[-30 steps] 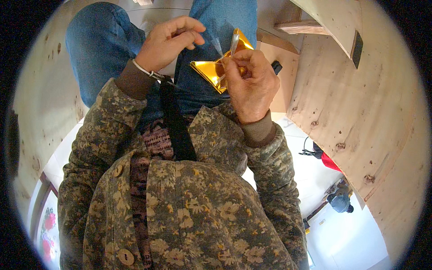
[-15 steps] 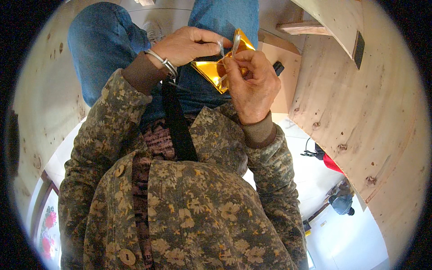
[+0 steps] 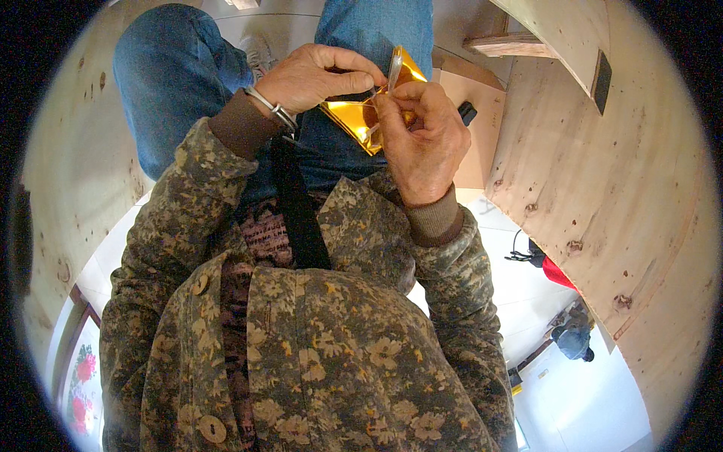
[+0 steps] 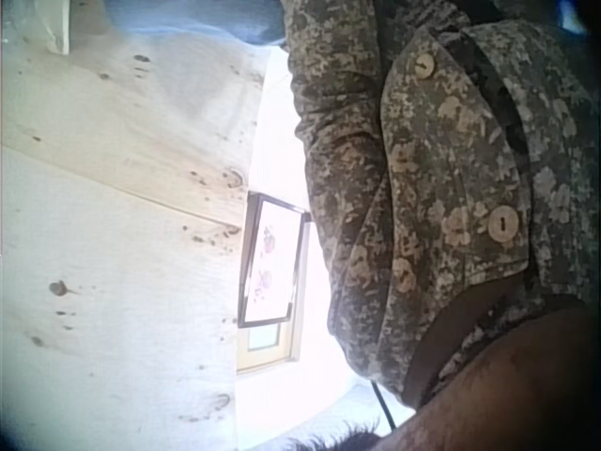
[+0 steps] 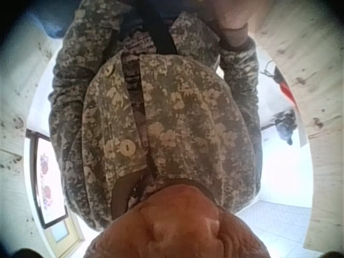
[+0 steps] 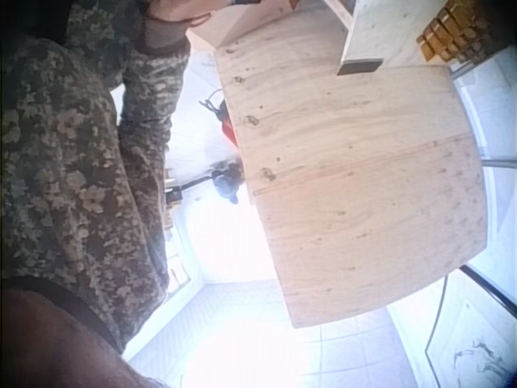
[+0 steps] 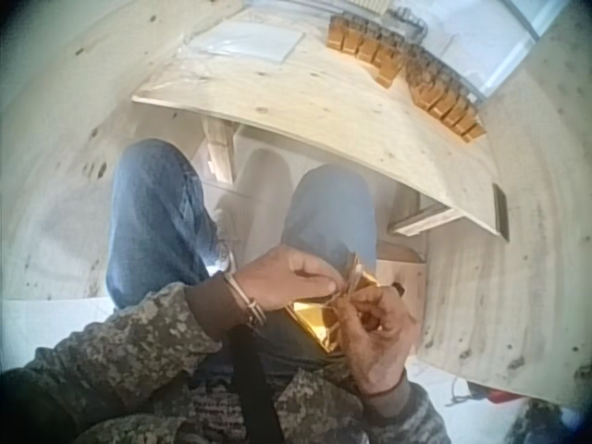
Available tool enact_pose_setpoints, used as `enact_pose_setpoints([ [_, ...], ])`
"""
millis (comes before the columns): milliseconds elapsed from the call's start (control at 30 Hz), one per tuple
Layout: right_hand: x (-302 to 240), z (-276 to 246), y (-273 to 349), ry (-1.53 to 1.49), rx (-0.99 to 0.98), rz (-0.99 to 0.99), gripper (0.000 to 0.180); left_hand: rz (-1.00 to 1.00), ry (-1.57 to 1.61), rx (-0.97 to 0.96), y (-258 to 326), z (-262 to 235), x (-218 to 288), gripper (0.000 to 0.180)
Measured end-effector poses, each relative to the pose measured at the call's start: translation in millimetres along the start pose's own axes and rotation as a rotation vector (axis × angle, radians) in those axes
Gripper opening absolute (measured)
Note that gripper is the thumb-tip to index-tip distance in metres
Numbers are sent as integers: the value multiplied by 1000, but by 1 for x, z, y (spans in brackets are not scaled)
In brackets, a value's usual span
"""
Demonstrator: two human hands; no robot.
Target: The person wraps a stack of gold-colored paper items with a white string, ties a knot, and trims the excess string with scissors. The finished bundle is placed on a wooden table alongside other similar bundles.
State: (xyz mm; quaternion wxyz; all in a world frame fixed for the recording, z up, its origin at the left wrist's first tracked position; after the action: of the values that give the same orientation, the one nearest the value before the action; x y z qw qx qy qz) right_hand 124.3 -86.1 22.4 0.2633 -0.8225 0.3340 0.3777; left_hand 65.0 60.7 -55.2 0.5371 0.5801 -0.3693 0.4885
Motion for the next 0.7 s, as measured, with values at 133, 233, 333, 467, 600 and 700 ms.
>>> enact_pose_setpoints([
  [133, -1, 1, 0, 4, 14, 3, 16, 2, -44, 48, 2, -2, 1, 23],
  [233, -2, 0, 1, -12, 4, 34, 16, -11, -48, 76, 4, -2, 3, 21],
  [333, -4, 0, 0, 0, 4, 27, 16, -3, -44, 95, 6, -1, 4, 21],
  [467, -8, -1, 0, 92, 3, -4, 16, 87, -88, 123, 8, -2, 8, 20],
  [600, -5, 0, 0, 31, 6, 23, 15, 67, 4, 109, 7, -1, 4, 20],
  [700, -3, 1, 1, 19, 11, 3, 15, 2, 36, 137, 9, -1, 0, 19],
])
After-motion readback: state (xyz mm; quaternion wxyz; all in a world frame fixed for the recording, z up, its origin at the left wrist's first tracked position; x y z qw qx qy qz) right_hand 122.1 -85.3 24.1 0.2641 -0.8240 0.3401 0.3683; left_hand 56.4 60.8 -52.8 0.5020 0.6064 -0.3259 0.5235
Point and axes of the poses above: each hand's wrist, its own y-axis away from the middle knuckle, its own z-axis out of the palm, x = y × z, the point moved 5 cm from there along -y, towards the middle knuckle, and after that the axes turned 3 degrees about -z, right-handed, at the moved point
